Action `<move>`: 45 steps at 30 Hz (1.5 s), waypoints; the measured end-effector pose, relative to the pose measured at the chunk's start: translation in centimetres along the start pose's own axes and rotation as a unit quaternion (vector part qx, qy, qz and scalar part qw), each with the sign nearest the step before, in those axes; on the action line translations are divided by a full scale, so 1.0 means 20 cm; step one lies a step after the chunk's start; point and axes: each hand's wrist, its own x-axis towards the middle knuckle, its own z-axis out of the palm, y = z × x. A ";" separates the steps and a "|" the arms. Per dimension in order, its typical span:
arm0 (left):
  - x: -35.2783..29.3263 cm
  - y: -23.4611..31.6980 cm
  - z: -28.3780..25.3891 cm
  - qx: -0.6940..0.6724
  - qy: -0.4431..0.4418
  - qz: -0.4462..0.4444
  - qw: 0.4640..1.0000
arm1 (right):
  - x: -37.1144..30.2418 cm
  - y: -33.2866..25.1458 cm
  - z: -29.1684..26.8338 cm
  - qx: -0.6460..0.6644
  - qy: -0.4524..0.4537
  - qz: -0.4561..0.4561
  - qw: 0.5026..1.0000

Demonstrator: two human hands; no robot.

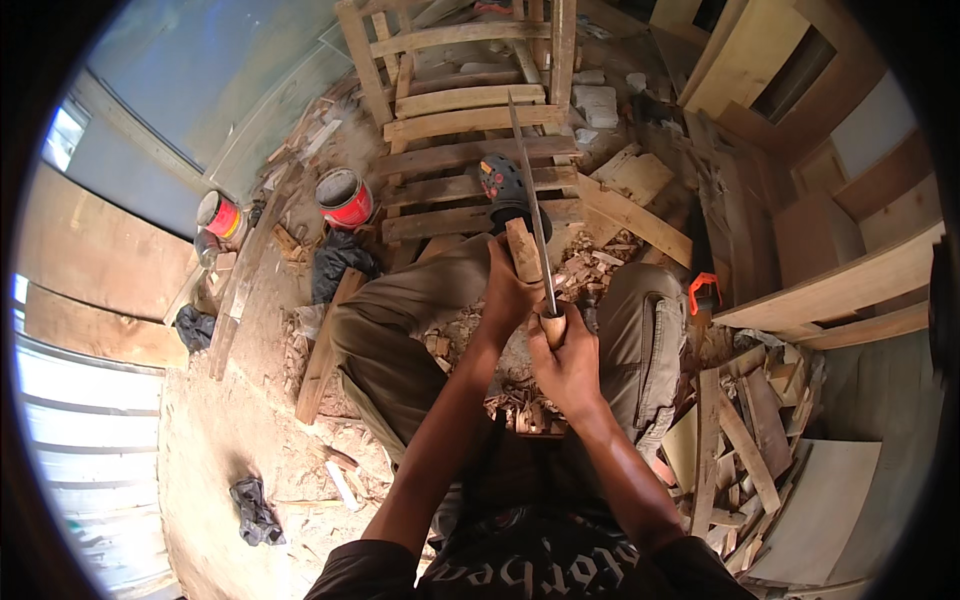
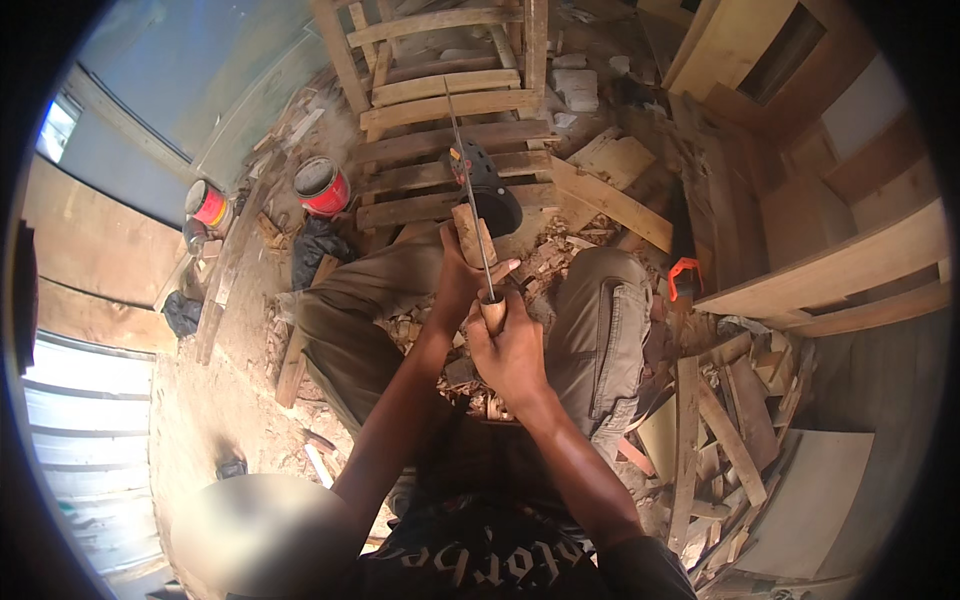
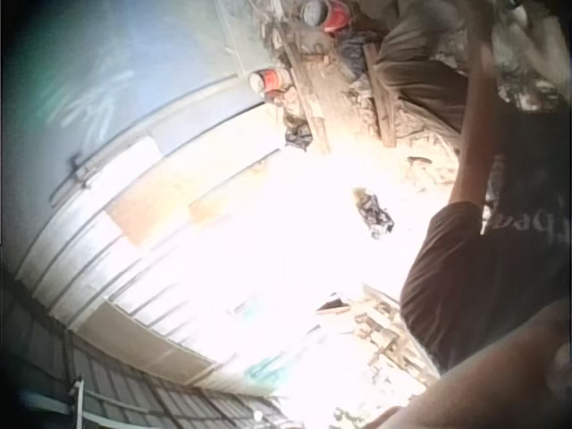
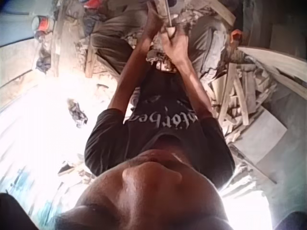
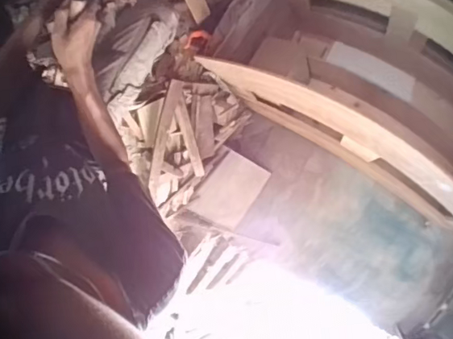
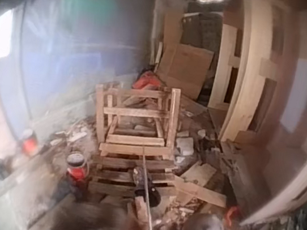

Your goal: The person sits on the floor and uses a hand saw to cut a small piece of wood. They then switch to a knife to shave and shape the wood piece, repeatedly adjusting its position.

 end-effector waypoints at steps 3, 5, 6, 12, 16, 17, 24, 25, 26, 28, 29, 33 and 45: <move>-0.01 -0.02 0.01 0.025 0.008 0.000 1.000 | 0.02 0.04 0.00 0.011 -0.015 0.008 1.000; -0.02 -0.04 0.02 0.031 0.010 -0.005 0.999 | 0.02 0.00 -0.01 0.007 -0.028 0.045 0.999; -0.02 -0.04 0.02 0.040 0.015 0.000 0.999 | 0.02 0.01 0.00 0.013 -0.029 0.035 0.999; -0.04 -0.06 0.04 -0.034 0.001 -0.042 0.999 | 0.04 0.09 0.01 0.032 -0.037 0.022 0.999; -0.08 -0.15 -0.03 0.022 -0.052 -0.047 0.997 | 0.04 0.08 0.01 0.034 -0.043 0.034 0.998; -0.09 -0.18 -0.05 0.042 -0.075 -0.056 0.995 | 0.05 0.07 0.01 0.038 -0.047 0.038 0.997; -0.05 -0.13 -0.07 0.095 -0.073 0.033 0.992 | 0.07 -0.01 -0.07 0.013 -0.027 0.010 0.999; -0.04 -0.05 -0.08 0.098 -0.069 0.061 0.991 | 0.07 -0.07 -0.11 0.008 -0.028 0.011 1.000; -0.07 0.03 -0.08 0.099 -0.069 0.082 0.989 | 0.04 -0.12 -0.14 0.000 -0.031 0.020 0.999; -0.05 0.18 -0.08 0.087 -0.075 0.056 0.992 | 0.02 -0.19 -0.19 0.033 -0.049 0.064 0.996; -0.05 0.20 -0.08 0.080 -0.077 0.043 0.993 | 0.02 -0.20 -0.20 0.042 -0.044 0.054 0.997; -0.12 -0.12 -0.05 0.111 -0.074 0.060 0.989 | 0.01 0.00 -0.12 0.016 -0.034 0.043 0.998; -0.07 0.19 -0.10 0.177 -0.066 0.072 0.979 | -0.04 -0.17 -0.25 0.039 -0.041 0.064 0.996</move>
